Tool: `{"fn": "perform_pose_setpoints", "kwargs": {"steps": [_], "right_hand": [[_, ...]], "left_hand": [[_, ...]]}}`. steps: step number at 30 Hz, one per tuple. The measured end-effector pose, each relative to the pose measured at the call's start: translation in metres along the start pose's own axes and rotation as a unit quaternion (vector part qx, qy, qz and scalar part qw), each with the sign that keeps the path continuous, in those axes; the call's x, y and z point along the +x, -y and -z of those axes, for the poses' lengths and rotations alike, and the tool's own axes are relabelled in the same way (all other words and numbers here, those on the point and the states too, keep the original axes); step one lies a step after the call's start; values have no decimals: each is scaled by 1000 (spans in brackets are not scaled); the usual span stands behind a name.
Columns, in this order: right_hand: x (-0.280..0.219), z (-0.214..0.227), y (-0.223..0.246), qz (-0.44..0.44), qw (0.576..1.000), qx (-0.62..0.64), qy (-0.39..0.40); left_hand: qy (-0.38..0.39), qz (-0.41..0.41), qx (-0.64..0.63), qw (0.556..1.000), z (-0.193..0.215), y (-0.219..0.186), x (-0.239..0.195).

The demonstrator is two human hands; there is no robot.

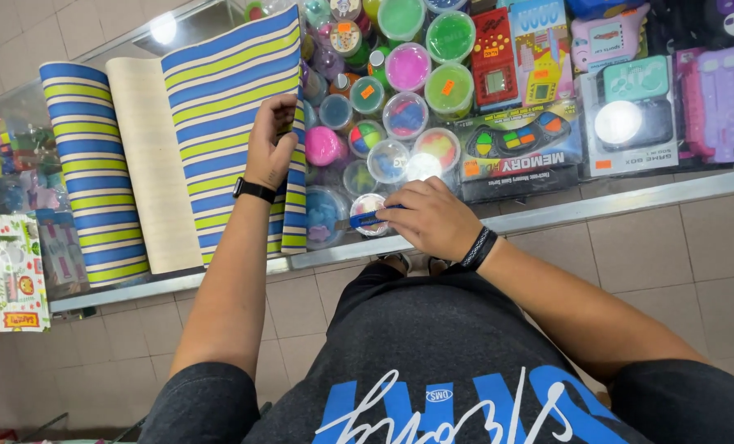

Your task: A person measures, folds, and cuts a piece of striped wrapping paper using a utility knife on a glass counter.

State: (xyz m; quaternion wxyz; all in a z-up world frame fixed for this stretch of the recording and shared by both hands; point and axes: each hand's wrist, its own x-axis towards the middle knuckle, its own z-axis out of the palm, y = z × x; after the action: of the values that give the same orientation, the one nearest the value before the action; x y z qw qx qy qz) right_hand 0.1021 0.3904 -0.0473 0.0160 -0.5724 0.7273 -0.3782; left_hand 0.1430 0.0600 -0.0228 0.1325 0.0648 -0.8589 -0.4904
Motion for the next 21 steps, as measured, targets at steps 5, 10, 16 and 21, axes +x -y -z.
{"fn": "perform_pose_setpoints", "kwargs": {"steps": [5,10,16,21], "right_hand": [[2,1,2,-13,1000,9,15],[30,5,-9,15,998,17,51],[133,18,-38,2,996,68,62],[195,-11,-89,-33,993,-63,91]], "left_hand": [[9,-1,-34,999,4,5,2],[27,13,-67,997,8,-5,4],[16,29,-104,994,11,15,4],[20,12,-161,987,7,16,6]]}}
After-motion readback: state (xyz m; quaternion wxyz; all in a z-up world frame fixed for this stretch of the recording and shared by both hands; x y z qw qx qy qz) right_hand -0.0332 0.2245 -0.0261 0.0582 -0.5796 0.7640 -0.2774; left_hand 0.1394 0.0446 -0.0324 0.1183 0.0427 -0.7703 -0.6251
